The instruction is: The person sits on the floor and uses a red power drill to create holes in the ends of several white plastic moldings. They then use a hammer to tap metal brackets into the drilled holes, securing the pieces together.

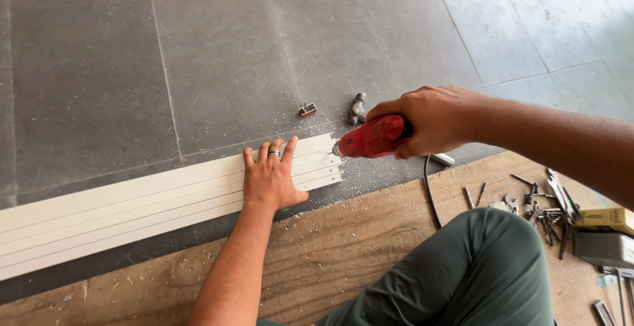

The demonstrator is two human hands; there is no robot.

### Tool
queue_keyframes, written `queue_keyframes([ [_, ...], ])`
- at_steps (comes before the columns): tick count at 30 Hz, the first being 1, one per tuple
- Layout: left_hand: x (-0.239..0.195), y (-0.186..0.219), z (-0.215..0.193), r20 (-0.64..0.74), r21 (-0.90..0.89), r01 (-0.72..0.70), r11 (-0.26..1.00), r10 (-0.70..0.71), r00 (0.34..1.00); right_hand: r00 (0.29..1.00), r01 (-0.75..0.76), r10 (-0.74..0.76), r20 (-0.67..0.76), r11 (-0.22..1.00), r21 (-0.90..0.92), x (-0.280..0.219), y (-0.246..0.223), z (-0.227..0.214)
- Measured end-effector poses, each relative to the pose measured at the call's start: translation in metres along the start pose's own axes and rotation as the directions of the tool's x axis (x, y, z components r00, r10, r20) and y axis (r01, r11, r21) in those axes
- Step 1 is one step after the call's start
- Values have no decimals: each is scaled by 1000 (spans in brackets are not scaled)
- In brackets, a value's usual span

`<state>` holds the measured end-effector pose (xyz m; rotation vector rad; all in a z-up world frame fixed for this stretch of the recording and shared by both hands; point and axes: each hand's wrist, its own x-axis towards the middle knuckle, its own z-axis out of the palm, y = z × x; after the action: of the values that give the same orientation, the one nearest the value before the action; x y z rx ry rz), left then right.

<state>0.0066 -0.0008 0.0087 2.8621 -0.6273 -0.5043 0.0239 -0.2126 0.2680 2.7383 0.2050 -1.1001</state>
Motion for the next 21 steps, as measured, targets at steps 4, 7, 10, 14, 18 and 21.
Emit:
queue_keyframes([
  [4, 3, -3, -3, 34, 42, -11, 999, 10, 999, 1000, 3, -4, 24, 998, 56, 4, -6, -4],
  [7, -1, 3, -3, 35, 35, -8, 999, 6, 999, 999, 5, -7, 43, 999, 41, 12, -20, -8],
  [10, -3, 1, -11, 3, 29, -6, 1000, 6, 1000, 998, 68, -67, 7, 997, -21, 17, -29, -14],
  [14, -3, 1, -8, -2, -28, -13, 1000, 13, 1000, 994, 105, -106, -33, 994, -32, 15, -27, -10],
  [18, 15, -26, 11, -263, -403, -87, 911, -24, 964, 984, 153, -155, -82, 987, -40, 14, -25, -7],
  [21, 21, -53, 22, -463, -674, -125, 728, -285, 839, 994, 111, -111, -3, 990, -84, 12, -30, -4],
])
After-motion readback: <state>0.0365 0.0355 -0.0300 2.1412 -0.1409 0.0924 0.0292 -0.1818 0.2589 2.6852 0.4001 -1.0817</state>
